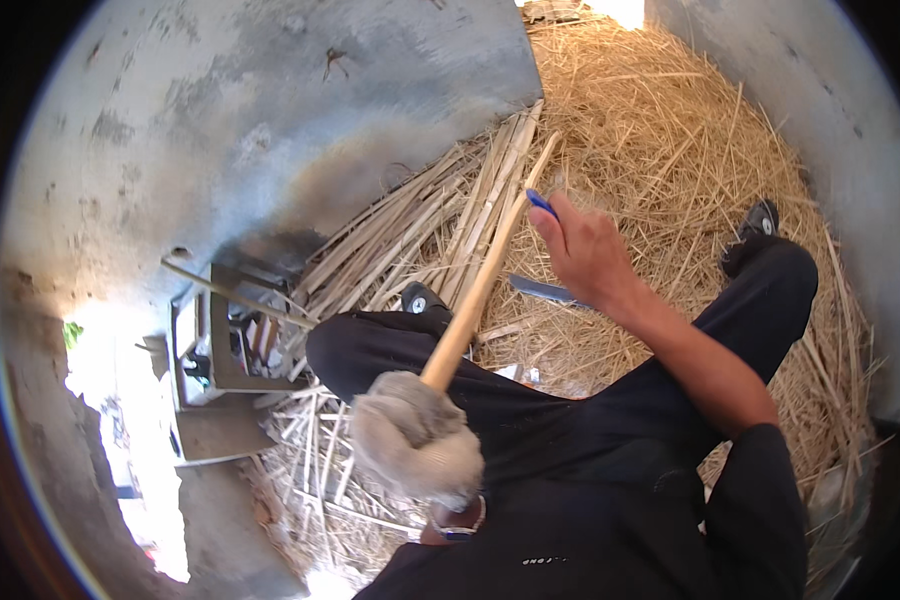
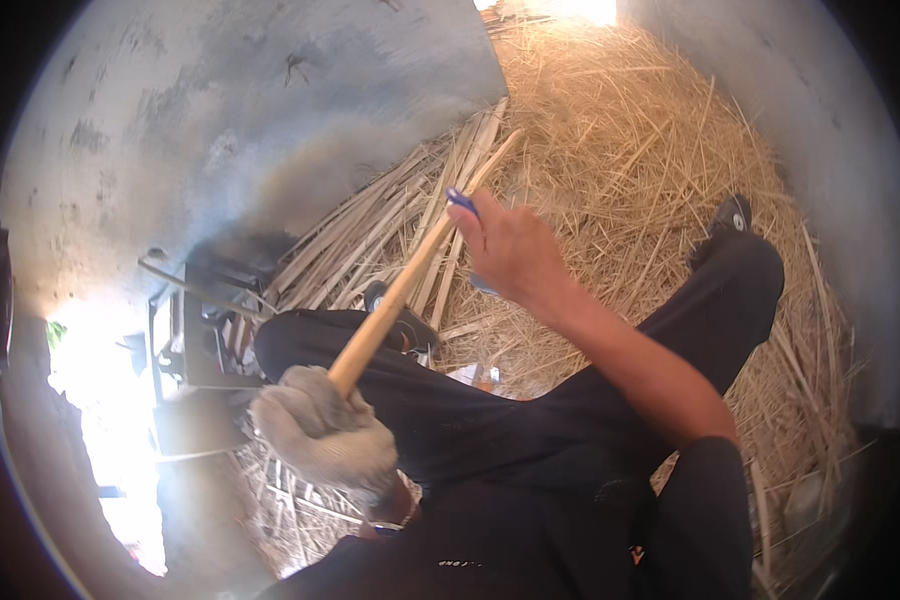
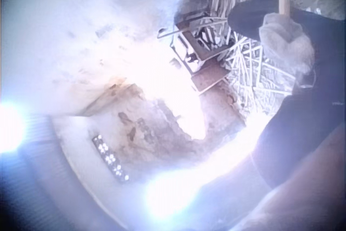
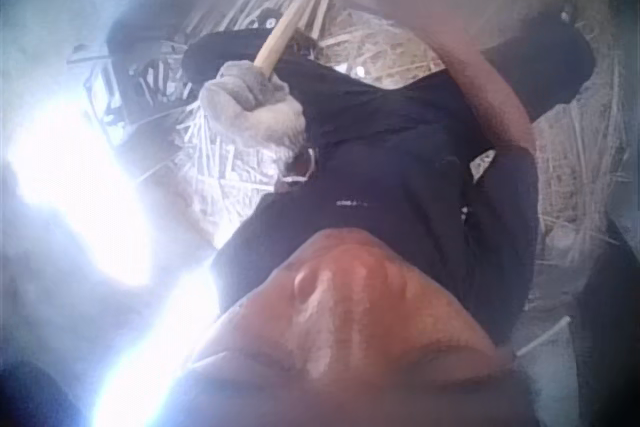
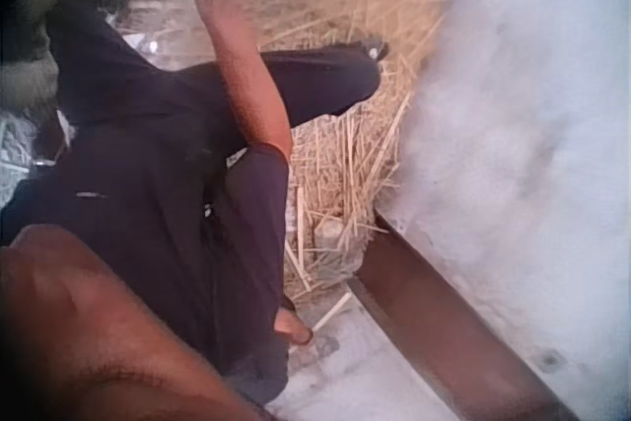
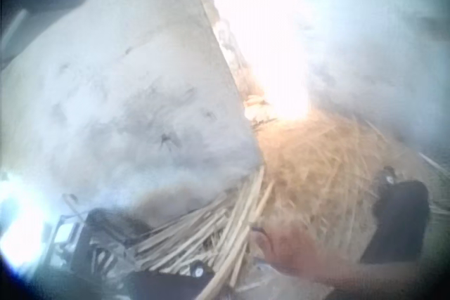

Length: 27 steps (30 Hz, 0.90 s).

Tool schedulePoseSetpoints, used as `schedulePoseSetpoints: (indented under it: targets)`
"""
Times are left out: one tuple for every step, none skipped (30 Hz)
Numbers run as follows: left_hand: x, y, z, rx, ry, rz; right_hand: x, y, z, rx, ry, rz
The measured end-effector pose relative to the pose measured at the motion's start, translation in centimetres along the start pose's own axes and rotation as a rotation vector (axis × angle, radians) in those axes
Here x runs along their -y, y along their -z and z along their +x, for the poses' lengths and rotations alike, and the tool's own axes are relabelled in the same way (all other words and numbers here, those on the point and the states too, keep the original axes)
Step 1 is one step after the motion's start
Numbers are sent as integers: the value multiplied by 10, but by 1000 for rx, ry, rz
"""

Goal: The person sits on a straw-covered floor and uses a utility knife to peel the outer layer off a long, thin wooden stick. They hold the stick with a gloved left hand and scrape the surface with the knife in their right hand, creating wood shavings.

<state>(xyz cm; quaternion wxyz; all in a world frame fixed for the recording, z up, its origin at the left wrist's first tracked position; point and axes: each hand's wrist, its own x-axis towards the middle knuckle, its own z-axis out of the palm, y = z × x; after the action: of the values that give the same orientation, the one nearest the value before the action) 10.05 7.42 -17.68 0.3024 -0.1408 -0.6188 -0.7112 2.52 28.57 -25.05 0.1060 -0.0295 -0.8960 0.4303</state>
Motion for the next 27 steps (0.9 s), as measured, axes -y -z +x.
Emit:
schedulePoseSetpoints:
  targets:
    - [-2, -9, 1, -183, 19, 158, 13, 6, -9, 24, 2, 106]
    - [-7, -17, 3, -264, 150, -46, 13, 2, -16, 67, 83, 80]
    - [-9, -18, 3, -271, 166, -80, 12, -7, -26, 112, 154, 62]
    - [-10, -18, 4, -277, 181, -113, 13, -13, -34, 158, 227, 44]
    - [-9, -18, 3, -285, 201, -150, 15, -17, -39, 159, 275, 77]
    - [-10, -17, 3, -267, 199, -141, 19, -22, -43, 159, 323, 110]
    - [-11, -15, 2, -248, 198, -133, 23, -24, -44, 158, 371, 143]
    - [-11, -14, 0, -230, 199, -121, 27, -23, -44, 182, 342, 190]
    - [-12, -15, 0, -267, 212, -110, 27, -25, -44, 181, 312, 169]
    - [-12, -16, 0, -303, 226, -100, 26, -27, -42, 179, 281, 148]
    - [-11, -18, 0, -338, 239, -91, 23, -29, -41, 175, 250, 125]
    - [-8, -17, -1, -346, 217, -95, 19, -30, -38, 148, 237, 98]
    - [-4, -15, -3, -353, 194, -99, 14, -33, -34, 120, 223, 70]
    - [-1, -14, -2, -360, 171, -104, 12, -34, -32, 92, 210, 42]
    - [-1, -12, -2, -332, 183, -84, 11, -33, -32, 103, 204, 45]
    - [-2, -9, -3, -304, 196, -64, 13, -32, -33, 114, 199, 48]
    - [-3, -9, -2, -281, 203, -46, 14, -30, -31, 125, 201, 50]
    - [-5, -12, 0, -307, 227, -28, 15, -29, -31, 142, 208, 44]
    - [-9, -18, 3, -335, 252, -9, 15, -28, -32, 160, 215, 39]
    - [-12, -21, 5, -361, 277, 11, 16, -27, -33, 176, 222, 34]
    - [-11, -20, 6, -363, 264, 3, 18, -28, -33, 189, 211, 30]
    - [-10, -18, 6, -365, 251, -4, 20, -29, -33, 203, 200, 26]
    - [-8, -17, 5, -363, 244, -13, 20, -30, -34, 215, 183, 19]
    - [-5, -13, 4, -341, 233, -21, 19, -31, -35, 205, 192, 3]
    - [-2, -8, 3, -317, 222, -29, 18, -33, -34, 194, 200, -14]
    - [0, -5, 3, -295, 207, -39, 18, -35, -33, 182, 214, -31]
    - [0, -5, 4, -291, 214, -16, 17, -36, -31, 160, 238, -49]
